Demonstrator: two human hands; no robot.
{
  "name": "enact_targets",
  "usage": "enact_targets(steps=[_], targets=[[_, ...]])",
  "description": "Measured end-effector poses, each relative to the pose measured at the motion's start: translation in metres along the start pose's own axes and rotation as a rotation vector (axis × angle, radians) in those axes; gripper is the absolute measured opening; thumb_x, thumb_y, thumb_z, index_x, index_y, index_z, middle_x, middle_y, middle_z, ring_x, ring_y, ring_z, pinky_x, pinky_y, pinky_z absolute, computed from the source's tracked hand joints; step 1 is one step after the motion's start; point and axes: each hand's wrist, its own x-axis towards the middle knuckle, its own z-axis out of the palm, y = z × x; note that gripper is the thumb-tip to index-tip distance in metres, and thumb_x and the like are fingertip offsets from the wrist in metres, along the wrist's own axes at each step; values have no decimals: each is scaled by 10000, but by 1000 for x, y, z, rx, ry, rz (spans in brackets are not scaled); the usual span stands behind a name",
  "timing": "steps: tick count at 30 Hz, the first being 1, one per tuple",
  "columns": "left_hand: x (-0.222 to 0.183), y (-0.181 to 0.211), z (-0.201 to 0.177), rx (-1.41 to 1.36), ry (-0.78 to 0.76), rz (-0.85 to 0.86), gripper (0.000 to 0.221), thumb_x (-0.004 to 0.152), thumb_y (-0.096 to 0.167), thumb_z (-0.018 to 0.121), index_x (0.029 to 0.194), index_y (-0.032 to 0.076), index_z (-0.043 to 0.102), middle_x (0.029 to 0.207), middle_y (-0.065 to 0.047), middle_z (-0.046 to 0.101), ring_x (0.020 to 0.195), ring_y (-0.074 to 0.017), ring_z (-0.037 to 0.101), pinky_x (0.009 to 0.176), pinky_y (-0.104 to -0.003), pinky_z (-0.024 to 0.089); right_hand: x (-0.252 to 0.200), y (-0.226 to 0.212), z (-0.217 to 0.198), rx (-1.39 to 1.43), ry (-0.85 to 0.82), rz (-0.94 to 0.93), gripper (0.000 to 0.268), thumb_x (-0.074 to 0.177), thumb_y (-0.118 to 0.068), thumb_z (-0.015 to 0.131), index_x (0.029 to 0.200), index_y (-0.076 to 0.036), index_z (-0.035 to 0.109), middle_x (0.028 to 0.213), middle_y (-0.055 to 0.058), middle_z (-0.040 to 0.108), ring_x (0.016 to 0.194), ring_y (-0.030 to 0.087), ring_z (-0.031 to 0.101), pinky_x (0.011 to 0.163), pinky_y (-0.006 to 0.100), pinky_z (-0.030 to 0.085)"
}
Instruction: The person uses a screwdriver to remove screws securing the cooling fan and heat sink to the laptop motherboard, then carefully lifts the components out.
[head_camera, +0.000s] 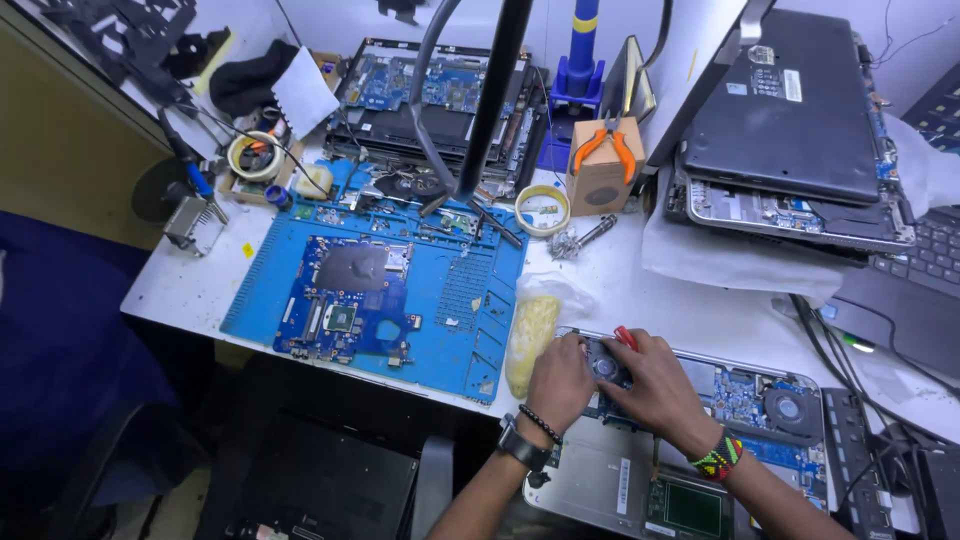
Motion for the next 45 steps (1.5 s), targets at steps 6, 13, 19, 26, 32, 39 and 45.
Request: enact_targets(steps=[6, 13, 19, 26, 32, 39, 45], targets=[[5, 2, 13, 64, 130, -14, 161, 1036, 165, 473, 1071, 46, 577, 980, -188, 651, 867, -399, 636, 712, -534, 498, 11, 22, 11, -101, 3, -183, 720, 828, -417, 834, 1420, -143, 530, 1200, 132, 562, 1072, 320, 546, 900, 433, 505], [14, -26, 10, 43, 21, 46, 297, 1030, 252, 494, 1136, 13, 634, 902, -255, 680, 924, -501, 686, 777, -605, 540, 11, 18, -10, 71, -22, -183, 750, 758, -324, 838, 1404, -29, 597, 1246, 318, 562, 1051, 543, 585, 884, 607, 488], [10, -14, -8, -33, 30, 32, 266, 993, 246, 578, 1126, 50, 700, 729, -75, 670, 794, -340, 713, 701, -460, 576, 9, -2, -21, -2, -12, -105, 722, 741, -289, 888, 1379, -40, 657, 1281, 259, 580, 1122, 400, 603, 903, 432, 525], [8, -6, -13, -69, 42, -10, 278, 985, 179, 548, 1139, -8, 685, 749, -112, 662, 779, -340, 706, 657, -445, 582, 14, -6, -23, -33, -77, -124, 697, 722, -267, 909, 1335, -24, 683, 1214, 271, 605, 1069, 417, 623, 823, 435, 568], [7, -7, -11, -100, 47, 1, 259, 993, 123, 537, 1161, -21, 671, 846, -167, 686, 802, -361, 728, 656, -418, 591, 19, -8, -26, 78, -55, -85, 657, 691, -157, 936, 1280, 11, 697, 1138, 329, 590, 890, 435, 643, 697, 439, 590], [4, -12, -9, -90, 34, 10, 238, 1009, 149, 530, 1177, 23, 642, 988, -158, 708, 875, -378, 657, 694, -512, 498, 21, 9, -25, 94, -128, -92, 755, 722, -315, 914, 1378, -113, 602, 1094, 121, 490, 870, 264, 552, 705, 390, 480], [3, -11, -10, -101, -30, -28, 305, 992, 168, 503, 1243, 31, 609, 1090, -154, 718, 954, -372, 680, 751, -509, 513, 19, 6, -25, 58, -132, -92, 755, 749, -359, 871, 1414, -124, 603, 1050, 117, 485, 865, 272, 532, 684, 398, 457]])
